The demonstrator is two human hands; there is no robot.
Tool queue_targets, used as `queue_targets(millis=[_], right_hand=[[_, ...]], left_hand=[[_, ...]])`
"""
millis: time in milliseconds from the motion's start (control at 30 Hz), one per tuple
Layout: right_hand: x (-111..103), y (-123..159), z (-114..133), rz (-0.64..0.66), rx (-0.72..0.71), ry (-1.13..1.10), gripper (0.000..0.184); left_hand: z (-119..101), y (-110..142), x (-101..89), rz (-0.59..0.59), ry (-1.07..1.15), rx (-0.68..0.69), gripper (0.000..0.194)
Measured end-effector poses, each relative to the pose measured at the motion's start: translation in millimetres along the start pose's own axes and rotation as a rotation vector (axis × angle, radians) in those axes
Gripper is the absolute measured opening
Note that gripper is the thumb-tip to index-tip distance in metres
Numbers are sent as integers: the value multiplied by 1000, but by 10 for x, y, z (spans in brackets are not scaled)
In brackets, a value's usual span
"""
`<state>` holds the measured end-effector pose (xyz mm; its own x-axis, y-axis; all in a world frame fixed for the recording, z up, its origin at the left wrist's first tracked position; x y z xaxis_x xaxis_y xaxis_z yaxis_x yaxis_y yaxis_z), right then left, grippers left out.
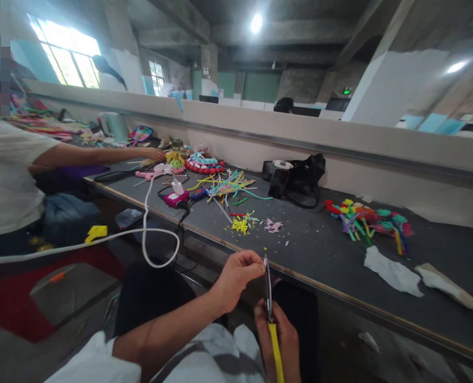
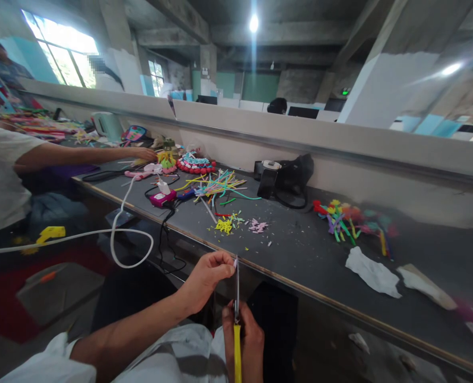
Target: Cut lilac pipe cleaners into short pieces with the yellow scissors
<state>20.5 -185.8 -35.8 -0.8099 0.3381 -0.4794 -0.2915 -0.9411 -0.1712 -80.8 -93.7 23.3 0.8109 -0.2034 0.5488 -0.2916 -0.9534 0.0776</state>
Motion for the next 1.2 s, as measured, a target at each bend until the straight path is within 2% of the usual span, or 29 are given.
queue_targets(millis=[267,867,1067,1200], right_hand=[[-10,-42,-9,-21,-26,-12,35],[-24,-46,-6,53,-28,19,34],[-23,-36,33,-15,-50,-17,35],[-10,-42,33,-83,22,-87,36]], left_hand=[[-17,-3,-23,-9,-10,12,12],[-10,11,-20,3,-43,-4,11],[-10,12,-10,-1,-51,-12,12],[-14,8,-35,-3,-106,13,13]])
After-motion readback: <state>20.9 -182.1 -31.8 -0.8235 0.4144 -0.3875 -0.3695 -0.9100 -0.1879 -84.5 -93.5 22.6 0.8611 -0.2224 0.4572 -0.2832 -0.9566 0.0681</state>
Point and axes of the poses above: each hand's wrist, its own y-axis away from the middle knuckle, its own x-axis out of the palm, z = x × y, the point moved 2 cm from there along -y, towards the middle knuckle, and after that the axes turned 12 degrees about y, right-handed, at the moved point
